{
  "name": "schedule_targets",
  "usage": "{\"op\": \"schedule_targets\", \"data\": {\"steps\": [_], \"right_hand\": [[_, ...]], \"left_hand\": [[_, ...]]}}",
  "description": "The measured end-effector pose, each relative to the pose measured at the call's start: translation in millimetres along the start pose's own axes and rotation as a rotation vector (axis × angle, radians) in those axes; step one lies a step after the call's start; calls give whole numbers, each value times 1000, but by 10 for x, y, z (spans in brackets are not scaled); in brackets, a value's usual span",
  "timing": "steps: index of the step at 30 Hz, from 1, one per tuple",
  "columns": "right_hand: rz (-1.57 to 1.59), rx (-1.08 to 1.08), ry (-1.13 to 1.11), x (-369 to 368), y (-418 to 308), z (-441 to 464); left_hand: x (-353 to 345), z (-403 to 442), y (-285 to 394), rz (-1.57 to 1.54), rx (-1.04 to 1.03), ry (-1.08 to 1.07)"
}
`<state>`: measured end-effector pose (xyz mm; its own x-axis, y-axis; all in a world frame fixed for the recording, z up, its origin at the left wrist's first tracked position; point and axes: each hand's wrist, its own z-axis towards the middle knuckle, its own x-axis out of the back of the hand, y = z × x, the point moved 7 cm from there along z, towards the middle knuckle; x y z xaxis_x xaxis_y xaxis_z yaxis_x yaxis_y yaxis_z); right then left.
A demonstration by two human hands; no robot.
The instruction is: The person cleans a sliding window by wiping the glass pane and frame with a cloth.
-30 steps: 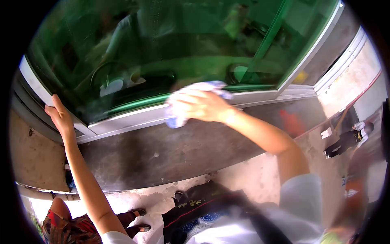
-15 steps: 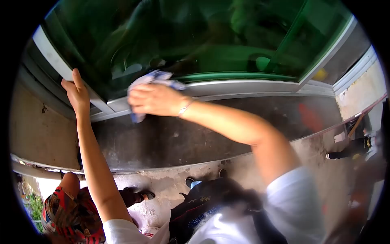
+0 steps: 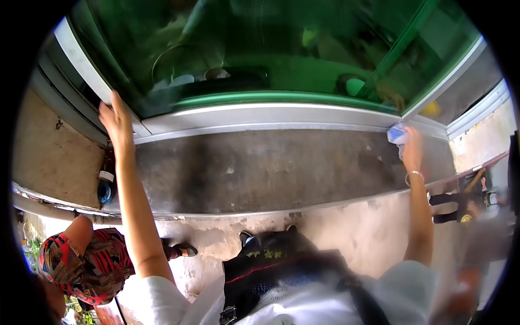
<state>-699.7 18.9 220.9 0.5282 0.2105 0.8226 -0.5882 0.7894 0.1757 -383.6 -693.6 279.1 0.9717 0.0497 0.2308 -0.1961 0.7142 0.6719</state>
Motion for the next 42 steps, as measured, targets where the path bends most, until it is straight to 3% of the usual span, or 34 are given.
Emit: {"op": "schedule_targets", "data": {"steps": [3,4,6,7,9,12,16,21,22,28,31,32,35,36,37,40,42], "right_hand": [[368,-486,432,5,543,-443],[553,-624,487,-1,538,-541],[958,-727,471,-66,518,-711],[943,-722,465,-4,482,-776],[984,-699,462,37,472,-846],[1178,-812,503,63,575,-917],[1160,-890,550,12,835,-937],[1303,-956,606,-180,988,-763],[1285,-960,582,-213,995,-740],[1217,-967,550,-250,1280,-629],[1254,-981,479,-218,1413,-403],[1285,-978,442,-230,1445,-302],[1132,-1036,369,-362,1853,-203],[1139,-1016,363,-423,2025,-207],[1208,-1017,361,-470,2171,-235],[1369,-1071,242,-1184,3334,-553],[1403,-1309,257,-1397,3787,-756]], "left_hand": [[-21,-203,-183,113,-32,-7],[-47,-193,-277,128,-128,46],[-89,-212,-256,75,42,41],[-101,-223,-248,3,93,105],[-98,-206,-246,170,147,167],[-97,-197,-404,167,214,149],[-162,-268,-286,95,348,97],[-257,-386,-130,115,287,96],[-260,-436,-42,119,247,178],[-455,-649,212,107,237,36],[-500,-816,483,200,96,141],[-562,-860,566,98,106,23],[-707,-1028,613,163,107,10],[-752,-1088,742,102,236,-160],[-764,-1219,826,122,128,-37],[-787,-1415,1308,165,32,-109],[-802,-1496,1489,205,-91,-83]]}}
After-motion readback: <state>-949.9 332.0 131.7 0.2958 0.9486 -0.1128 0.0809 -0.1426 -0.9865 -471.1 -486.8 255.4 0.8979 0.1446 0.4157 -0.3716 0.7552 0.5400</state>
